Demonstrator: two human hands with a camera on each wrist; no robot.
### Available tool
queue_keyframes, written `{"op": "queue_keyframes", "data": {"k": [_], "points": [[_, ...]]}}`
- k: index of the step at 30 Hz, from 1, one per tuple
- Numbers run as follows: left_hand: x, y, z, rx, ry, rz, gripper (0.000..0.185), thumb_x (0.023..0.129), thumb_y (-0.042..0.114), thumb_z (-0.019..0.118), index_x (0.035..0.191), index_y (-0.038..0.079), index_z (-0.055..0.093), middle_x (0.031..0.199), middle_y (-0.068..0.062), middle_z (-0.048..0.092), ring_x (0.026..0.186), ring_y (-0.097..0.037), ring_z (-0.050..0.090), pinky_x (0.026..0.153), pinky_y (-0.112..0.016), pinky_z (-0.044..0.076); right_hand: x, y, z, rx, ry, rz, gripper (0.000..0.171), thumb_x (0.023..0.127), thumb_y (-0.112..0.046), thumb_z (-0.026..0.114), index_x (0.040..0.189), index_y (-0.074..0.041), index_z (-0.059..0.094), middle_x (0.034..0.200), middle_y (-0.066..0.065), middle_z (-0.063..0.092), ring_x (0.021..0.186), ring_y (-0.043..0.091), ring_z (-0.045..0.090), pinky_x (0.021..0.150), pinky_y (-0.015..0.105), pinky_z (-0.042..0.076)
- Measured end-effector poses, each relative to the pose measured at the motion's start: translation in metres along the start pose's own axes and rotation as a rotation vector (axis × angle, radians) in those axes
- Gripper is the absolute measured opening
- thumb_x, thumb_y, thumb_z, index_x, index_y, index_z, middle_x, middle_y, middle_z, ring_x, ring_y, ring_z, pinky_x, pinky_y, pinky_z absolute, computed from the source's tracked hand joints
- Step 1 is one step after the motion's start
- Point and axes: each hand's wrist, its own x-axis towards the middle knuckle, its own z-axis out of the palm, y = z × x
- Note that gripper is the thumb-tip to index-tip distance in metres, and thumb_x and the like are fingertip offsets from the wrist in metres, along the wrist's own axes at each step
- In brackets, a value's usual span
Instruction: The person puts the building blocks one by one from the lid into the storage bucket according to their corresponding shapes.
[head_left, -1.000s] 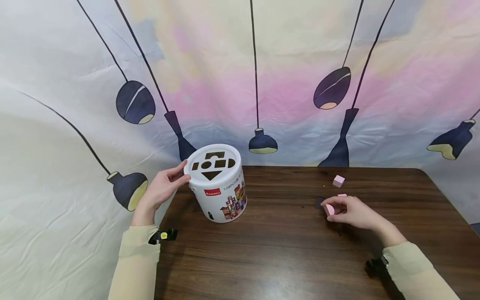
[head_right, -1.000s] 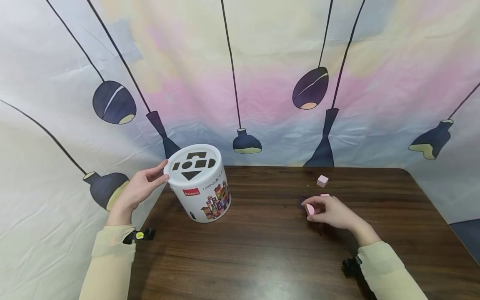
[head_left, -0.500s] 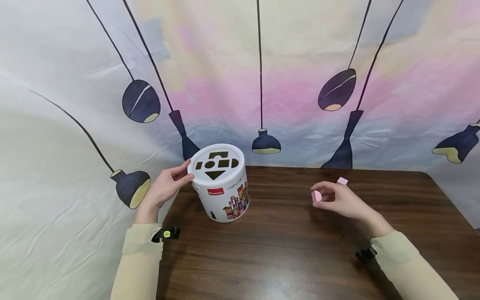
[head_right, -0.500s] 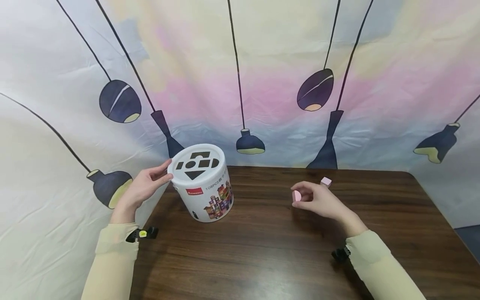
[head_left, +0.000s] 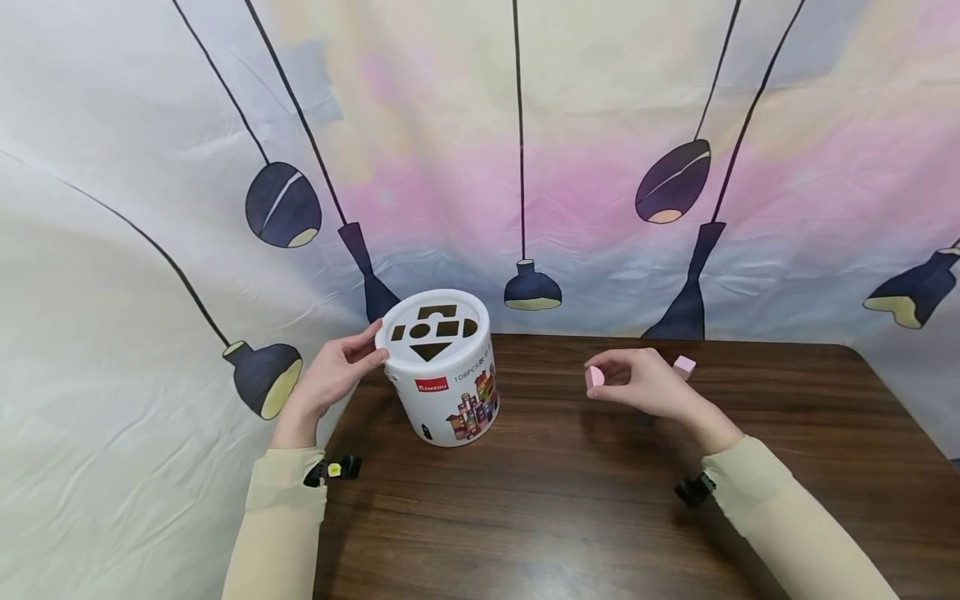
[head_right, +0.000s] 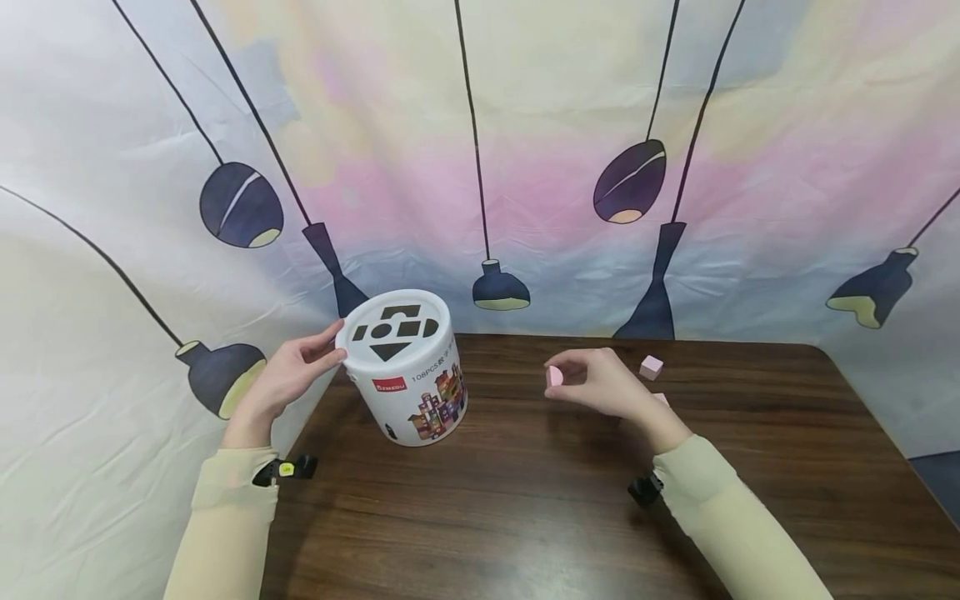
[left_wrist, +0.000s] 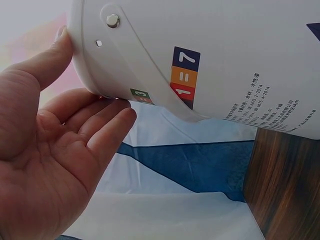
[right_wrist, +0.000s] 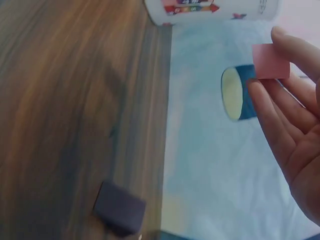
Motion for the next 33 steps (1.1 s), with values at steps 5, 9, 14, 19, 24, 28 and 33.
{"op": "queue_keyframes", "data": {"k": [5, 9, 14, 19, 24, 28, 33], "points": [[0.0, -0.001, 0.001, 0.011, 0.004, 0.004, 0.071, 0.106, 0.035, 0.071, 0.164, 0.009, 0.041, 0.168, -0.008, 0.039, 0.149, -0.033, 0.047, 0.117, -0.05, 0.041, 0.017, -0.015, 0.01, 0.002, 0.056, -0.079, 0.039, 0.09, -0.025, 0.091, 0.124, -0.014, 0.079, 0.107, -0.007, 0.079, 0.094, 0.01, 0.074, 0.081, 0.03, 0.062], [0.001, -0.002, 0.001, 0.019, 0.006, 0.006, 0.071, 0.106, 0.035, 0.071, 0.165, 0.009, 0.04, 0.169, -0.008, 0.039, 0.149, -0.033, 0.047, 0.117, -0.05, 0.041, 0.03, -0.026, 0.016, 0.022, 0.08, -0.103, 0.038, 0.089, -0.022, 0.092, 0.123, -0.01, 0.079, 0.107, -0.004, 0.079, 0.093, 0.01, 0.076, 0.081, 0.031, 0.063], [0.001, -0.002, 0.001, 0.013, 0.007, 0.005, 0.071, 0.106, 0.035, 0.071, 0.165, 0.009, 0.041, 0.169, -0.007, 0.039, 0.149, -0.032, 0.047, 0.117, -0.05, 0.041, 0.046, -0.038, 0.021, 0.018, 0.085, -0.127, 0.037, 0.087, -0.022, 0.093, 0.12, -0.01, 0.081, 0.105, -0.004, 0.079, 0.091, 0.009, 0.076, 0.08, 0.031, 0.063], [-0.001, -0.001, 0.0, 0.014, 0.007, 0.002, 0.071, 0.106, 0.036, 0.071, 0.165, 0.009, 0.04, 0.169, -0.007, 0.039, 0.15, -0.032, 0.046, 0.118, -0.05, 0.039, 0.065, -0.055, 0.024, 0.014, 0.105, -0.167, 0.038, 0.087, -0.022, 0.093, 0.121, -0.009, 0.081, 0.108, -0.002, 0.079, 0.096, 0.011, 0.075, 0.082, 0.03, 0.064], [-0.002, 0.001, 0.0, 0.029, 0.008, -0.002, 0.072, 0.106, 0.036, 0.071, 0.165, 0.009, 0.04, 0.168, -0.008, 0.04, 0.15, -0.033, 0.045, 0.118, -0.052, 0.039, 0.088, -0.074, 0.027, 0.051, 0.112, -0.17, 0.039, 0.089, -0.026, 0.092, 0.122, -0.01, 0.08, 0.109, 0.0, 0.078, 0.101, 0.014, 0.075, 0.084, 0.032, 0.064], [-0.001, 0.002, 0.0, 0.022, 0.002, -0.004, 0.072, 0.106, 0.036, 0.071, 0.164, 0.009, 0.04, 0.169, -0.007, 0.039, 0.151, -0.033, 0.044, 0.119, -0.052, 0.039, 0.101, -0.085, 0.029, 0.093, 0.118, -0.138, 0.038, 0.089, -0.027, 0.091, 0.122, -0.011, 0.079, 0.107, -0.002, 0.078, 0.099, 0.014, 0.076, 0.082, 0.033, 0.065], [-0.001, 0.001, 0.0, 0.019, -0.004, 0.0, 0.072, 0.106, 0.036, 0.071, 0.165, 0.008, 0.04, 0.169, -0.008, 0.039, 0.151, -0.033, 0.044, 0.118, -0.052, 0.039, 0.116, -0.095, 0.035, 0.133, 0.102, -0.137, 0.036, 0.091, -0.026, 0.089, 0.123, -0.012, 0.079, 0.109, -0.002, 0.079, 0.1, 0.014, 0.075, 0.084, 0.031, 0.064]]}}
